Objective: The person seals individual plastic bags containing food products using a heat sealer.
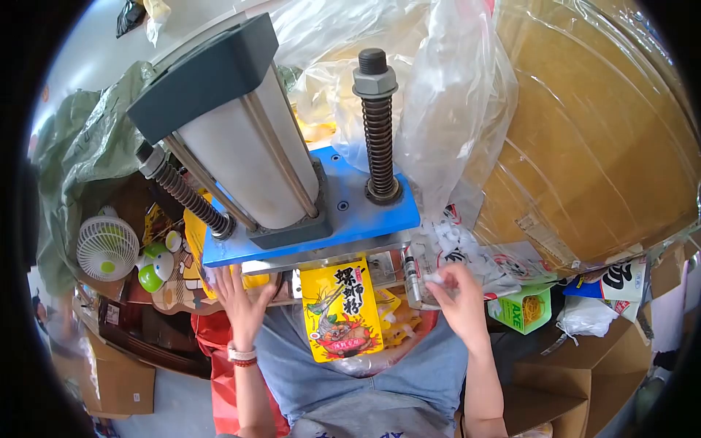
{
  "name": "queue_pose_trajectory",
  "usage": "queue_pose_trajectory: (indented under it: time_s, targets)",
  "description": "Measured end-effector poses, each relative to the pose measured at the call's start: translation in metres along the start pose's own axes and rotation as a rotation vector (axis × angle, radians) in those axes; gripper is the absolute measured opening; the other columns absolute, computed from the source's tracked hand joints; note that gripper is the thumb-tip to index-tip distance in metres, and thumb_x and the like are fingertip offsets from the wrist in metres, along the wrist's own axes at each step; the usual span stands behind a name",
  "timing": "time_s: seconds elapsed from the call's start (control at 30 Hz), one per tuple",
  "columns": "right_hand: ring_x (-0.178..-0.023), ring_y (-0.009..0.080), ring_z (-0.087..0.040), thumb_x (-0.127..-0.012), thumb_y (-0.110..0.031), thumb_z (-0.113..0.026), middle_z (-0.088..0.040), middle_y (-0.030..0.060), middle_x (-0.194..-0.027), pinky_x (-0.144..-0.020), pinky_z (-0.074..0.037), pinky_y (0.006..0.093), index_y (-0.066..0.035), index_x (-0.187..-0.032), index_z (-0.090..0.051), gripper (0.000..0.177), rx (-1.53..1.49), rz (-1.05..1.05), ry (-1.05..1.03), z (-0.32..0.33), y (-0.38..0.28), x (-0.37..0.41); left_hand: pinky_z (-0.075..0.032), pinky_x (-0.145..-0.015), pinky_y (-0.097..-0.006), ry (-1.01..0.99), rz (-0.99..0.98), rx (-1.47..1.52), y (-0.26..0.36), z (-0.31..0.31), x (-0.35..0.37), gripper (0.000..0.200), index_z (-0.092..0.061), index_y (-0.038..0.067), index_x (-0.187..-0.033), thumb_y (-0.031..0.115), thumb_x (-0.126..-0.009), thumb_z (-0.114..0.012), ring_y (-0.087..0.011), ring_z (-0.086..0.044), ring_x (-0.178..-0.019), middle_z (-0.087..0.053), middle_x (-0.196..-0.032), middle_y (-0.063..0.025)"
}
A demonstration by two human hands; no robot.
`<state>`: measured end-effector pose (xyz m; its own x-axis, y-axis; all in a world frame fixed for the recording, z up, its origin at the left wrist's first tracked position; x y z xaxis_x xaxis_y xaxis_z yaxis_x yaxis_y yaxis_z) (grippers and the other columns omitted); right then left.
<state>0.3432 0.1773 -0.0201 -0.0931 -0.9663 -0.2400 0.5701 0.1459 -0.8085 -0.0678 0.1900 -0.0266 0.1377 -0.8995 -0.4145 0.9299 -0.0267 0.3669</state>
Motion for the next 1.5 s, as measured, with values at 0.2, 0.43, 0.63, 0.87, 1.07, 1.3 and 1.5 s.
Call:
queue_pose_trajectory:
  time_s: [0.2, 0.43, 0.63, 0.87, 1.07, 1.3, 1.5]
  targets:
    - [-0.092, 0.0202, -0.065, -0.072, 0.000, -0.082, -0.069, 0.0113, -0.099, -0.080, -0.051, 0.0326, -0.002, -0.100, -0.066, 0.032, -0.294, 0.268, 0.036, 0.001, -0.097, 0.038, -0.051, -0.090, -0.0351, -0.062, -0.061, 0.169, -0.047, 0.005, 0.053, 0.035, -0.069, 0.005, -0.112, 0.006, -0.078, -0.074, -0.0265, -0.067, -0.106, -0.070, -0.113, -0.0123]
    - [-0.088, 0.0217, -0.067, -0.076, -0.005, -0.076, -0.068, 0.0089, -0.114, -0.074, -0.056, 0.0318, -0.003, -0.107, -0.070, 0.032, 0.042, 0.853, -0.093, -0.038, -0.166, 0.063, -0.055, -0.078, -0.0306, 0.143, -0.292, 0.298, 0.080, 0.088, 0.080, 0.024, -0.072, 0.001, -0.089, -0.010, -0.069, -0.068, -0.0237, -0.071, -0.087, -0.073, -0.087, -0.0102]
    - [-0.087, 0.0182, -0.067, -0.075, -0.011, -0.081, -0.071, 0.0037, -0.105, -0.075, -0.057, 0.0276, -0.005, -0.105, -0.072, 0.032, -0.239, 0.913, -0.381, -0.019, -0.192, 0.071, -0.059, -0.075, -0.0308, -0.121, -0.529, 0.613, 0.115, 0.105, 0.084, 0.028, -0.074, 0.003, -0.100, -0.001, -0.072, -0.070, -0.0235, -0.074, -0.090, -0.074, -0.100, -0.0095]
    - [-0.091, 0.0234, -0.065, -0.075, -0.012, -0.083, -0.068, 0.0095, -0.105, -0.080, -0.051, 0.0332, -0.004, -0.107, -0.068, 0.037, -0.083, 0.377, -0.014, -0.014, -0.138, 0.022, -0.048, -0.059, -0.0201, -0.388, 0.465, 1.069, 0.069, -0.050, 0.095, 0.021, -0.074, -0.001, -0.090, 0.019, -0.092, -0.072, 0.0003, -0.055, -0.067, -0.070, -0.078, 0.0042]
    - [-0.091, 0.0292, -0.064, -0.082, 0.001, -0.065, -0.065, 0.0143, -0.100, -0.080, -0.050, 0.0376, -0.001, -0.102, -0.064, 0.020, 0.194, 0.193, 0.103, -0.015, -0.041, -0.041, -0.053, -0.070, -0.0243, -0.373, 0.763, 1.501, 0.079, -0.072, 0.037, 0.020, -0.071, -0.006, -0.101, 0.011, -0.092, -0.070, -0.0101, -0.067, -0.078, -0.072, -0.093, -0.0069]
    - [-0.095, 0.0338, -0.058, -0.081, 0.000, -0.067, -0.060, 0.0133, -0.099, -0.079, -0.049, 0.0406, -0.002, -0.104, -0.059, 0.024, 0.293, 0.112, -0.058, -0.021, -0.028, -0.032, -0.050, -0.066, -0.0243, -0.507, 0.415, 0.900, 0.054, -0.057, 0.019, 0.031, -0.070, -0.004, -0.103, 0.024, -0.092, -0.071, -0.0101, -0.064, -0.073, -0.072, -0.085, -0.0028]
    - [-0.092, 0.0177, -0.063, -0.081, 0.002, -0.073, -0.062, 0.0092, -0.099, -0.077, -0.052, 0.0277, 0.000, -0.110, -0.065, 0.030, -0.435, 0.061, 0.036, -0.002, -0.043, 0.016, -0.015, -0.118, -0.0551, -0.236, -0.153, -0.251, -0.031, -0.013, 0.021, 0.086, -0.041, 0.007, -0.145, 0.049, -0.078, -0.075, -0.0308, -0.028, -0.146, -0.040, -0.152, -0.0138]
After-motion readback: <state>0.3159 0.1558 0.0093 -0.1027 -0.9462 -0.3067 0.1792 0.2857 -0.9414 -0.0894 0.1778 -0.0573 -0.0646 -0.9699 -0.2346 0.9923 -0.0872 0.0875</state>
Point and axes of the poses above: each hand's wrist, its own x-axis away from the middle knuckle, its own z-axis out of the back of the hand, y = z × x, the point moved 6 cm from there along -x, towards the middle knuckle
